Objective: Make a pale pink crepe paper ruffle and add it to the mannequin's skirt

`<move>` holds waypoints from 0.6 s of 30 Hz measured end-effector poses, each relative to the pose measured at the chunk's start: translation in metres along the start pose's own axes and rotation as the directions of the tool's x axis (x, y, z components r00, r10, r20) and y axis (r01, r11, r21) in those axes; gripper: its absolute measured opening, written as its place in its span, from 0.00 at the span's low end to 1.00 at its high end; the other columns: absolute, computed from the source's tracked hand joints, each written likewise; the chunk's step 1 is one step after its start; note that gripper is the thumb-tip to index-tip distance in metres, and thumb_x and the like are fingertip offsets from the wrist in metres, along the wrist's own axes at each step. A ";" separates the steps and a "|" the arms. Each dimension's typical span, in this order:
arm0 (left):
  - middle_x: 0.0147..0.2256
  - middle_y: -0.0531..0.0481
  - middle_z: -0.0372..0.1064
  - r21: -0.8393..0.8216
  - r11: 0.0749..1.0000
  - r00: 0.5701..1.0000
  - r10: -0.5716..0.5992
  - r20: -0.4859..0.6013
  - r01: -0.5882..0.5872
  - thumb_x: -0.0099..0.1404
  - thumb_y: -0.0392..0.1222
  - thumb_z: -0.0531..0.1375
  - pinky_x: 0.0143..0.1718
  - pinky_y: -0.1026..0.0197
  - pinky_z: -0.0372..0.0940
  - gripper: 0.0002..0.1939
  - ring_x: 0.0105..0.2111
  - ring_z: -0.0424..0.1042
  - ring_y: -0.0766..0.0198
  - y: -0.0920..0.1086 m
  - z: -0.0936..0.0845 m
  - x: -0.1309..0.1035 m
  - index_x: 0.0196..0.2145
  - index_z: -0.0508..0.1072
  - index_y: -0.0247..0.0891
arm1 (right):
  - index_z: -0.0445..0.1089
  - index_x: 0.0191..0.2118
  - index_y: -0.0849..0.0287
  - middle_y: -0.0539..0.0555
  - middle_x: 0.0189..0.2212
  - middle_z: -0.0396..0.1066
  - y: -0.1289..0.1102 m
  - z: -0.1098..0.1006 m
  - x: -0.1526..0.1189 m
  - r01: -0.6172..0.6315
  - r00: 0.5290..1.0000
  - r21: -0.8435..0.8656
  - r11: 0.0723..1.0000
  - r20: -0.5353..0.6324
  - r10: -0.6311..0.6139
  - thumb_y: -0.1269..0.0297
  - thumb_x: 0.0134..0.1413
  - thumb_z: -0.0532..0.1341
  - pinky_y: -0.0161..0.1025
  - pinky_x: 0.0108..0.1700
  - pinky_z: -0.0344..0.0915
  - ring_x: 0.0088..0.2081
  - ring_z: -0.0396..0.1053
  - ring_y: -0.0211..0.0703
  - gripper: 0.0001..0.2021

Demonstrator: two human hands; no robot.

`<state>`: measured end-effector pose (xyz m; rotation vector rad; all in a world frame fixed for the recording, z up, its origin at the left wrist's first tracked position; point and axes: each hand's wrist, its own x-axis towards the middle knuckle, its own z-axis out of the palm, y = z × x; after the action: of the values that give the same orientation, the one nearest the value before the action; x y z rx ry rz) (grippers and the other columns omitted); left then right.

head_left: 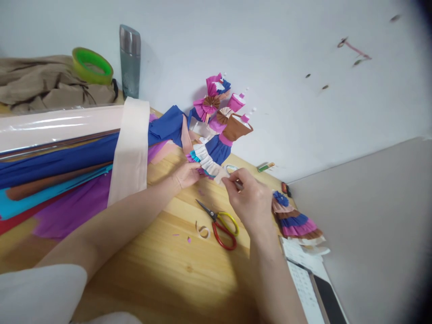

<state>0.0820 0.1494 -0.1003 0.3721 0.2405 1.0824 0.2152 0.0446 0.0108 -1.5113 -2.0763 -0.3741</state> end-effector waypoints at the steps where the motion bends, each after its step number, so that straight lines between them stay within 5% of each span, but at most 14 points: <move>1: 0.29 0.48 0.74 0.000 1.000 1.000 -0.005 -0.001 0.005 0.52 0.25 0.58 0.38 0.58 0.65 0.12 0.28 0.72 0.63 0.000 0.000 0.000 0.34 0.75 0.32 | 0.64 0.28 0.55 0.50 0.22 0.71 -0.001 -0.001 -0.001 0.019 1.000 0.012 1.000 -0.008 -0.019 0.62 0.57 0.60 0.36 0.29 0.59 0.25 0.71 0.43 0.07; 18: 0.29 0.49 0.75 -0.061 0.998 0.999 -0.037 -0.030 0.035 0.52 0.21 0.55 0.39 0.57 0.66 0.14 0.29 0.74 0.63 0.005 0.010 -0.006 0.33 0.73 0.33 | 0.65 0.28 0.55 0.52 0.21 0.71 0.024 0.016 0.003 -0.060 0.998 -0.079 0.995 0.015 0.061 0.61 0.56 0.58 0.36 0.27 0.54 0.25 0.70 0.46 0.08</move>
<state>0.0793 0.1444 -0.0891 0.2965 0.2407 1.0577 0.2331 0.0634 -0.0022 -1.6246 -2.0451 -0.4249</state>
